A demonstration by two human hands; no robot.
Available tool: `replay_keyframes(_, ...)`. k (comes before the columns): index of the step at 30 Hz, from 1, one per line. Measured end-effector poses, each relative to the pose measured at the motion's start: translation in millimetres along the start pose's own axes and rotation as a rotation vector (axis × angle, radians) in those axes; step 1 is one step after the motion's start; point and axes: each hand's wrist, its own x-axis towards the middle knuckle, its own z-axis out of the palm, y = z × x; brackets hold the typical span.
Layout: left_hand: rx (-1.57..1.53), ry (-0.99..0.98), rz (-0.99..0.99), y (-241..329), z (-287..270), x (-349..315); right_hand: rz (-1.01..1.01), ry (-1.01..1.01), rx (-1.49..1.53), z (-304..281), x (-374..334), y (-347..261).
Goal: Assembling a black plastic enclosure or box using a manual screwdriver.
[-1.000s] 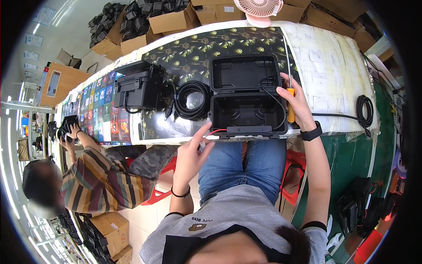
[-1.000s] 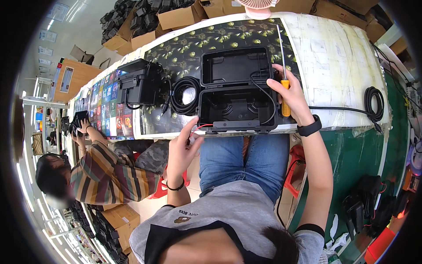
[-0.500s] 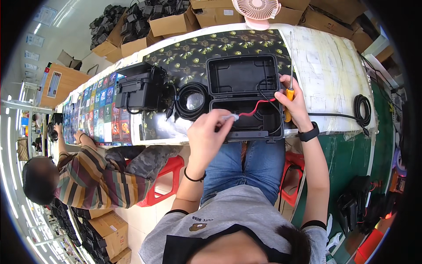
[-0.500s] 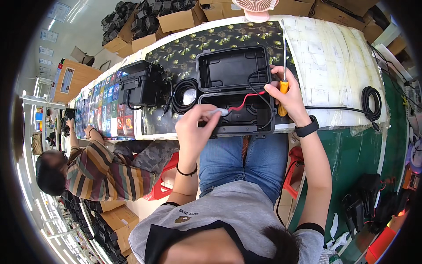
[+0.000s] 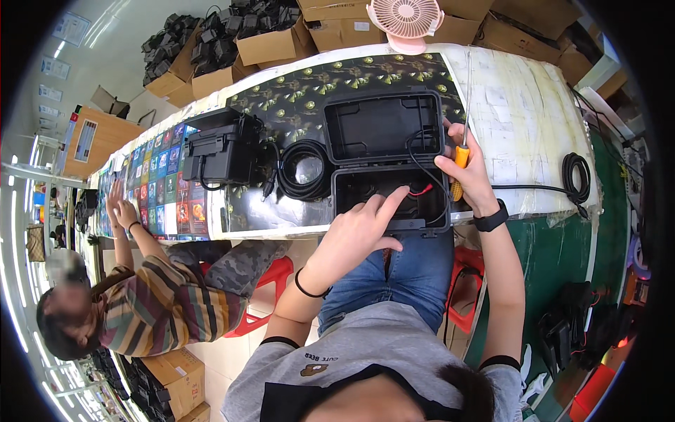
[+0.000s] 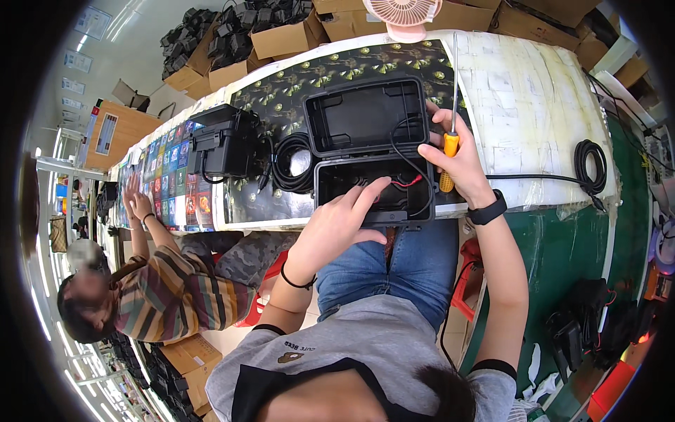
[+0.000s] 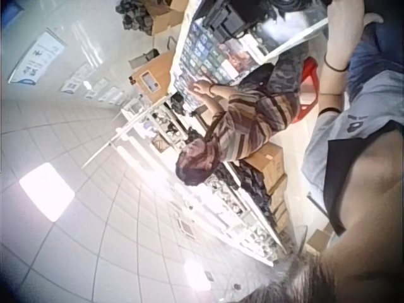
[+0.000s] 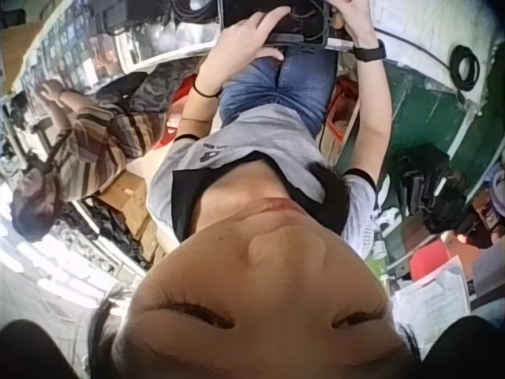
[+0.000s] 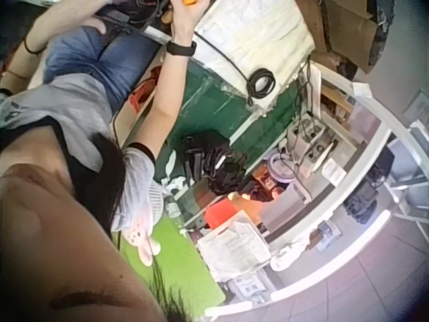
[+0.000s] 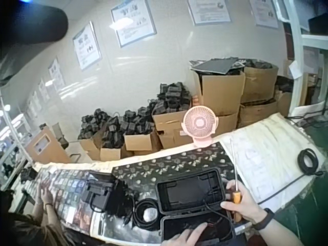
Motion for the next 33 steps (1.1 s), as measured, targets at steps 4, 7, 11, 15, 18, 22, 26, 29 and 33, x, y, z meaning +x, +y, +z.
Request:
replay_keyframes(4, 0.170, 0.074, -0.064, 11, 1, -1, -0.003, -0.004, -0.028, -2, -1, -2)
replay_keyframes(7, 0.225, 0.227, 0.093, 24, -6, 5, -0.044, 0.006, -0.025, -1, -1, -2)
replay_keyframes(11, 0.211, 0.328, 0.388, 32, 24, 13, -0.007, 0.009, -0.043, -2, 0, -3)
replay_keyframes(15, 0.252, 0.428, 0.413, 28, 45, 17, -0.025, 0.012, -0.052, -3, 2, -1)
replay_keyframes(18, 0.201, 0.558, 0.409, 26, 49, 18, -0.055, 0.003, -0.070, -4, 1, -1)
replay_keyframes(22, 0.171, 0.546, 0.354, 27, 50, 17, -0.099, -0.014, -0.123, -7, 0, 0)
replay_keyframes(26, 0.251, 0.514, 0.343, 29, 50, 19, -0.222, -0.037, -0.191, -7, 2, -4)
replay_keyframes(29, 0.277, 0.448, 0.362, 26, 45, 19, -0.273, -0.043, -0.247, -9, 1, -7)
replay_keyframes(33, 0.274, 0.415, 0.366, 23, 41, 20, -0.239, -0.023, -0.090, -18, -1, -17)
